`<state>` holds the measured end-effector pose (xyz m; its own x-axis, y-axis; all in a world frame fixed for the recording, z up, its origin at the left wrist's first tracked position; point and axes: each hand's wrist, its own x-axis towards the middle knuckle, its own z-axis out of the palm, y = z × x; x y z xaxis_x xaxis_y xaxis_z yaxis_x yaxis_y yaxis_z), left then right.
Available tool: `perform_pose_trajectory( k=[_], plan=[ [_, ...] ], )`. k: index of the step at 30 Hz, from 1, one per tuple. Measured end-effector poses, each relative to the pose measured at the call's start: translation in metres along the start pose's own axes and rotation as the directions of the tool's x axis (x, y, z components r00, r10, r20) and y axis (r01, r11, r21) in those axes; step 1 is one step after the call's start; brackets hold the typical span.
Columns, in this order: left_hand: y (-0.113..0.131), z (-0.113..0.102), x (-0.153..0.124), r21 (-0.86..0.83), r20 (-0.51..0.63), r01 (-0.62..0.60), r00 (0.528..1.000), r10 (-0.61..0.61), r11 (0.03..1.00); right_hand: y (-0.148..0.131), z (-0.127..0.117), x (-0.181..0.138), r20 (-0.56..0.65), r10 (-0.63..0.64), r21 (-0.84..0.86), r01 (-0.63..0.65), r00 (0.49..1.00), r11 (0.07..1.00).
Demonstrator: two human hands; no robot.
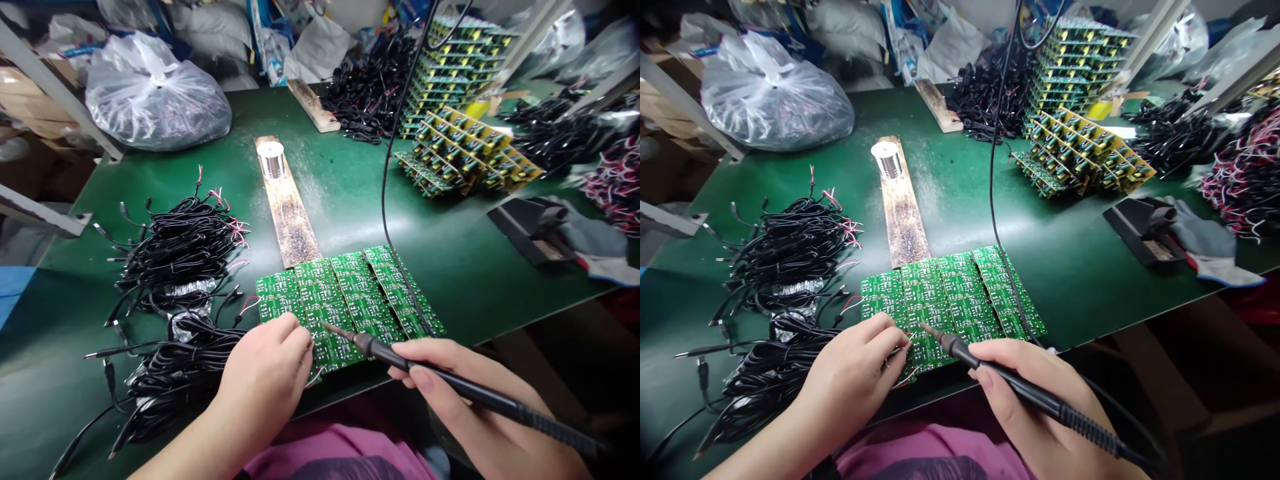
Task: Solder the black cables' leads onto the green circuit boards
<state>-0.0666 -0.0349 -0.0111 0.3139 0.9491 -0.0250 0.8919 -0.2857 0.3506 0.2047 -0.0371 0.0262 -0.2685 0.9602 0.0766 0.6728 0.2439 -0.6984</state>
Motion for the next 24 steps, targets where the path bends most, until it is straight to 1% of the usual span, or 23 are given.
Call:
perform_pose_trajectory(
  k=[5,11,16,18,21,24],
  plan=[
    [0.0,0.001,0.0,0.006,-0.003,0.012,1.0,-0.012,1.0,0.008,-0.001,-0.004,-0.006,0.071,0.028,-0.071,0.997,0.997],
    [0.0,0.0,0.0,0.015,-0.008,0.014,1.0,-0.014,1.0,0.007,0.0,-0.006,-0.025,0.091,0.058,-0.09,0.996,0.994],
    [0.003,-0.002,0.0,0.024,0.03,0.03,0.999,-0.03,0.999,0.005,0.001,-0.005,-0.03,0.103,0.095,-0.1,0.994,0.99],
    [0.002,-0.008,-0.001,-0.015,0.051,0.034,0.998,-0.033,0.999,0.004,0.001,-0.003,-0.035,0.101,0.094,-0.097,0.994,0.991],
    [-0.006,-0.027,-0.001,-0.103,0.106,0.025,0.994,-0.014,0.994,-0.001,-0.003,0.003,-0.049,0.082,0.097,-0.077,0.995,0.992],
    [-0.02,-0.047,0.003,-0.097,0.114,0.004,0.993,0.007,0.995,-0.011,-0.009,0.022,-0.084,0.036,0.144,-0.023,0.996,0.989]
  ],
)
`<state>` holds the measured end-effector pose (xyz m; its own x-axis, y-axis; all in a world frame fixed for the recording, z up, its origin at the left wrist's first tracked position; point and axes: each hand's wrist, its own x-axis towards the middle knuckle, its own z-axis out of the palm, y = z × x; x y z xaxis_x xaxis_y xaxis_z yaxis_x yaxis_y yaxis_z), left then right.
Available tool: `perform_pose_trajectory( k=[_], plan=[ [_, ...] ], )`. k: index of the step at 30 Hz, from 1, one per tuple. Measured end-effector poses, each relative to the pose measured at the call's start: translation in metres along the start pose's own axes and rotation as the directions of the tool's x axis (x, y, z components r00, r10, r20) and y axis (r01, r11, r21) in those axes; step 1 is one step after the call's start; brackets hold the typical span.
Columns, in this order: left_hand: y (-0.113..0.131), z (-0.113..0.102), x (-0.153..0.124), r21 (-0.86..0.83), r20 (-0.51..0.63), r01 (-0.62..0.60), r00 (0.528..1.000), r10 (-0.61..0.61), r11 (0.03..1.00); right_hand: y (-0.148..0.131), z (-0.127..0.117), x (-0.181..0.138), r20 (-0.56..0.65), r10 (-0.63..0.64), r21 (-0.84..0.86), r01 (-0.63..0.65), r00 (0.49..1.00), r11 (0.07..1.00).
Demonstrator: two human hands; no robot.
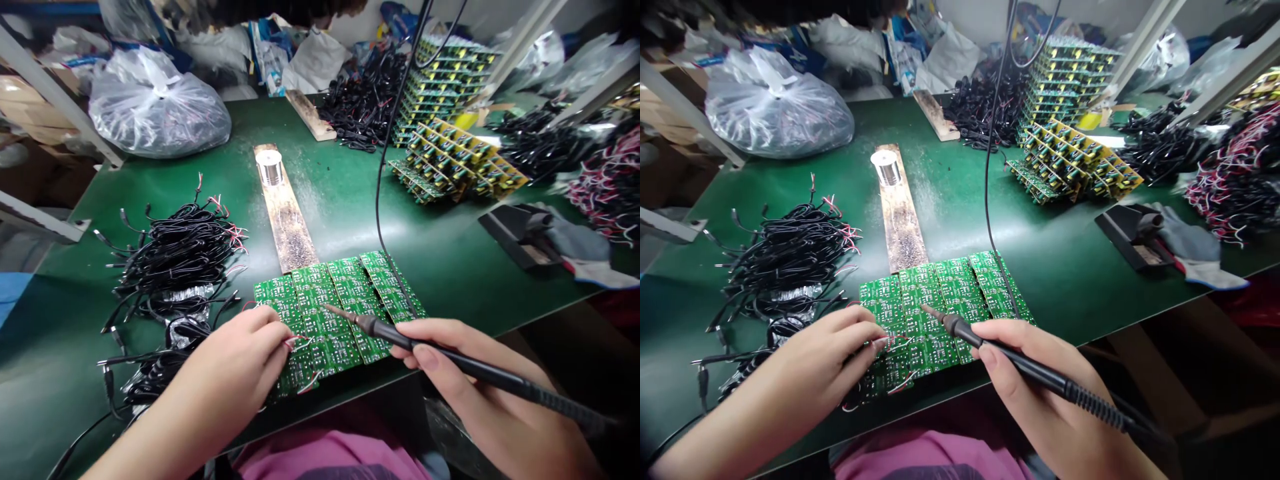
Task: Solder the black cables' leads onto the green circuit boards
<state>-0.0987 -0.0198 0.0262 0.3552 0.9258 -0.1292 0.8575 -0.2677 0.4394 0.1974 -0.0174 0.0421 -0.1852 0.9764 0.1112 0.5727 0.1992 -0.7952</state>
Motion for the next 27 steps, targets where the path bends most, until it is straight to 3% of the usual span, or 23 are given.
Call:
perform_pose_trajectory(
  k=[6,12,18,24,27],
  plan=[
    [-0.018,-0.016,0.03,0.092,-0.076,0.084,0.994,-0.077,0.992,-0.018,0.017,0.077,0.015,-0.171,0.027,0.171,0.985,0.985],
    [-0.028,-0.027,0.039,-0.305,0.113,0.034,0.994,0.0,0.952,-0.023,0.06,0.142,0.092,-0.228,0.049,0.224,0.969,0.973],
    [-0.036,-0.026,0.035,-0.388,0.155,0.183,0.979,-0.132,0.903,-0.025,0.081,0.15,0.164,-0.217,0.069,0.208,0.962,0.976],
    [-0.024,-0.021,0.029,-0.286,0.041,0.048,0.998,-0.038,0.957,-0.027,0.081,0.146,0.173,-0.191,0.074,0.181,0.966,0.981],
    [-0.018,-0.02,0.022,-0.229,0.046,0.007,0.999,0.004,0.973,-0.027,0.083,0.149,0.184,-0.18,0.063,0.171,0.966,0.983]
  ],
)
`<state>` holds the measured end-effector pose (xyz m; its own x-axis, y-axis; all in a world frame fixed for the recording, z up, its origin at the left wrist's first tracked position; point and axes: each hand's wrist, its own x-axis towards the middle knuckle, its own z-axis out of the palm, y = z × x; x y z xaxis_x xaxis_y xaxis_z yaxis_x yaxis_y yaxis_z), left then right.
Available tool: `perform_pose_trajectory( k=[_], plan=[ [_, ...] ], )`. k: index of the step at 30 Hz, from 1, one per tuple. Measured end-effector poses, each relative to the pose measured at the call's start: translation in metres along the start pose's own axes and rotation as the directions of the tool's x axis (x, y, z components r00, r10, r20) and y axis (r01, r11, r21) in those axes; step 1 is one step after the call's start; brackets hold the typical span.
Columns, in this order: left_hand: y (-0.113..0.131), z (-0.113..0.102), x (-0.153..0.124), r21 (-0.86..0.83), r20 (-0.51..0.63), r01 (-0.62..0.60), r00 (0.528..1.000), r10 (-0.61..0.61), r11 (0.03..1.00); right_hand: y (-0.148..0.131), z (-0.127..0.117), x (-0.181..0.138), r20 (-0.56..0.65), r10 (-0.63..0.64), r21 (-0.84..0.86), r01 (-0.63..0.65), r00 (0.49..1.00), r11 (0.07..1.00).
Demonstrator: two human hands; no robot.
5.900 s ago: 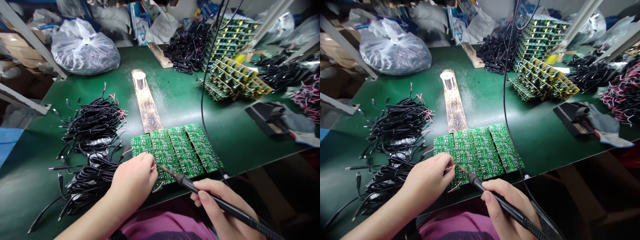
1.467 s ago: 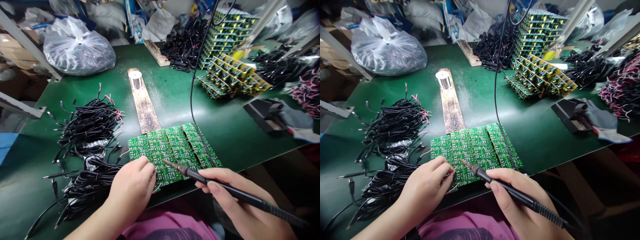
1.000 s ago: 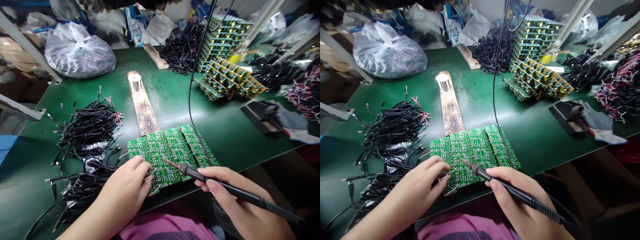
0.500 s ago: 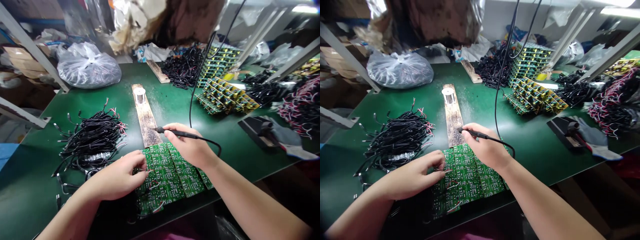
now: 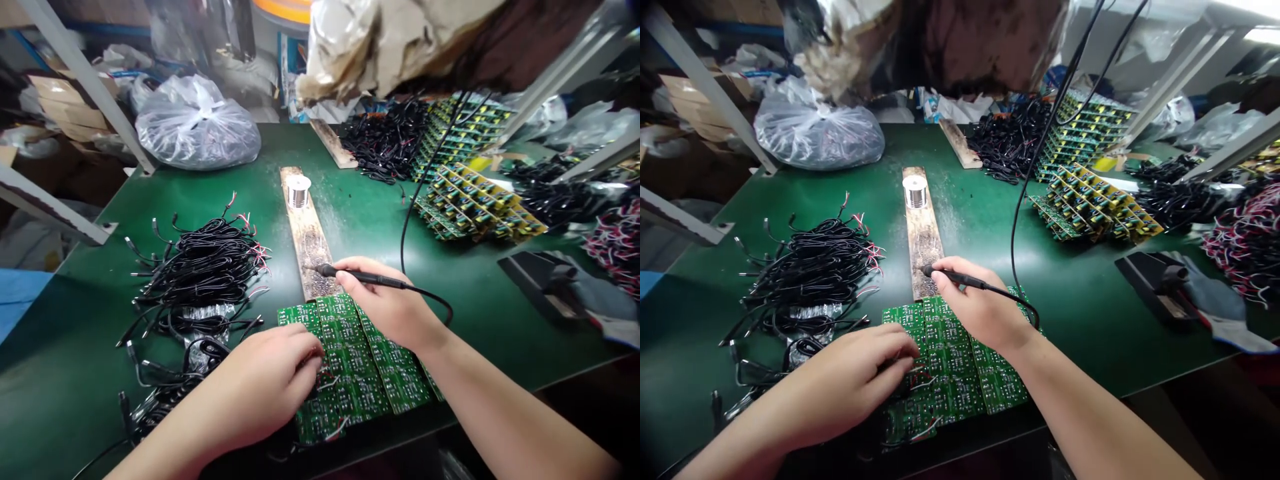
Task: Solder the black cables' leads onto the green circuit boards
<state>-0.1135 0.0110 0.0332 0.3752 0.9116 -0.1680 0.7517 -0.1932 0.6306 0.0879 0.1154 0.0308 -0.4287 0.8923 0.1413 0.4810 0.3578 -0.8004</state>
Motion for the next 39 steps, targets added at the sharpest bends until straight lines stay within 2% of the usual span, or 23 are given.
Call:
perform_pose_trajectory(
  k=[6,11,16,22,26,30,34,39],
  plan=[
    [0.0,0.009,-0.001,0.146,0.008,-0.045,0.999,0.044,0.988,0.0,0.002,0.001,-0.005,0.006,-0.019,-0.006,1.0,1.0],
    [0.001,0.011,0.003,0.157,-0.068,0.061,0.996,-0.051,0.986,0.001,0.002,0.001,-0.018,0.007,-0.005,-0.007,1.0,1.0],
    [0.003,0.015,0.002,0.203,-0.084,0.166,0.985,-0.152,0.965,0.0,0.005,0.005,-0.008,0.002,-0.002,-0.002,1.0,1.0],
    [0.003,0.016,0.0,0.199,-0.082,0.183,0.982,-0.17,0.963,0.0,0.007,0.008,-0.013,0.012,-0.018,-0.013,1.0,1.0],
    [0.0,0.02,0.003,0.191,-0.133,0.173,0.98,-0.149,0.966,-0.002,0.002,0.002,-0.03,0.025,-0.009,-0.025,0.999,1.0],
    [-0.005,0.025,0.007,0.147,-0.141,0.169,0.979,-0.148,0.975,-0.011,-0.011,-0.021,-0.071,0.056,-0.015,-0.057,0.996,0.998],
    [-0.005,0.026,0.01,0.11,-0.102,0.187,0.979,-0.176,0.976,-0.016,-0.027,-0.061,-0.107,0.123,-0.044,-0.128,0.987,0.991],
    [0.0,0.025,0.011,0.104,-0.078,0.205,0.977,-0.198,0.973,-0.011,-0.036,-0.111,-0.199,0.114,-0.097,-0.135,0.973,0.986]
  ],
)
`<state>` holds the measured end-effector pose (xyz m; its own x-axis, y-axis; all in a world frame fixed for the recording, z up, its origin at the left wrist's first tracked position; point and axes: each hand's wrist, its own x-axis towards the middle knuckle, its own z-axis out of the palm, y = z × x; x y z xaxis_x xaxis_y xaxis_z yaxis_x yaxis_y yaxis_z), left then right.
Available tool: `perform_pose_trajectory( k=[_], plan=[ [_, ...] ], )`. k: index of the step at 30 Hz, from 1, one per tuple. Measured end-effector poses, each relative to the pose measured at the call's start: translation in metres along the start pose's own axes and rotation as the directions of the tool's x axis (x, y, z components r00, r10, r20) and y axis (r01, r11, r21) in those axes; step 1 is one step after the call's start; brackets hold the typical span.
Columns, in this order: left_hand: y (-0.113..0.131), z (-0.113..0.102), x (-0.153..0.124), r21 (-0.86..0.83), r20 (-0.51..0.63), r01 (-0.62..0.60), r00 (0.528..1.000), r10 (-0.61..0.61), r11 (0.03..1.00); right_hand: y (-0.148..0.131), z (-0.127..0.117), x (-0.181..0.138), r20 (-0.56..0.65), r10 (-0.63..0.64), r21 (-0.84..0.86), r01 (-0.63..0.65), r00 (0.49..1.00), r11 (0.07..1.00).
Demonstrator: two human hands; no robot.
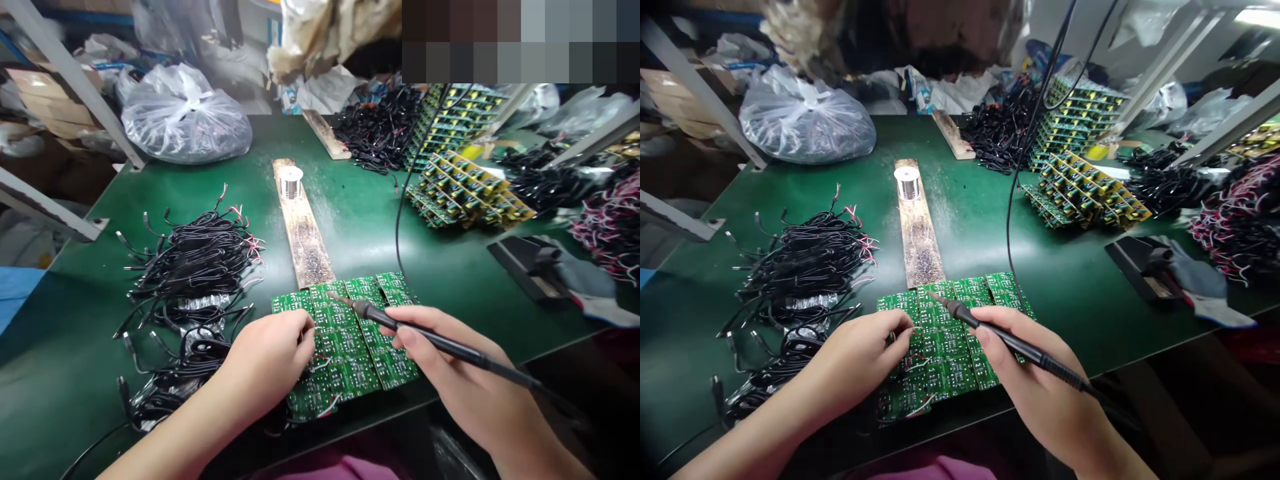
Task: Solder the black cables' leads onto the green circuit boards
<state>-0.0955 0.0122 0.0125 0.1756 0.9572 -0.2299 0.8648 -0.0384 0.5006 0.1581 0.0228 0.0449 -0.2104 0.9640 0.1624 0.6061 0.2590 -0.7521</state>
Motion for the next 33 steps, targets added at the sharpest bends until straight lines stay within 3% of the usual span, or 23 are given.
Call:
perform_pose_trajectory(
  k=[7,12,26,33],
  plan=[
    [0.006,0.006,0.001,0.129,-0.073,-0.051,0.995,0.061,0.99,0.01,-0.009,-0.035,-0.027,-0.014,-0.039,0.013,1.0,0.999],
    [0.01,0.011,0.003,0.092,-0.108,0.037,0.994,-0.027,0.995,0.016,-0.006,-0.049,0.004,-0.034,-0.045,0.034,0.999,0.998],
    [0.009,0.022,0.005,0.166,-0.137,0.055,0.99,-0.032,0.985,0.019,0.017,-0.047,0.026,-0.001,0.121,-0.002,1.0,0.993],
    [0.009,0.023,0.004,0.161,-0.141,0.047,0.99,-0.024,0.986,0.016,0.015,-0.045,0.037,-0.006,0.045,0.004,0.999,0.999]
  ],
)
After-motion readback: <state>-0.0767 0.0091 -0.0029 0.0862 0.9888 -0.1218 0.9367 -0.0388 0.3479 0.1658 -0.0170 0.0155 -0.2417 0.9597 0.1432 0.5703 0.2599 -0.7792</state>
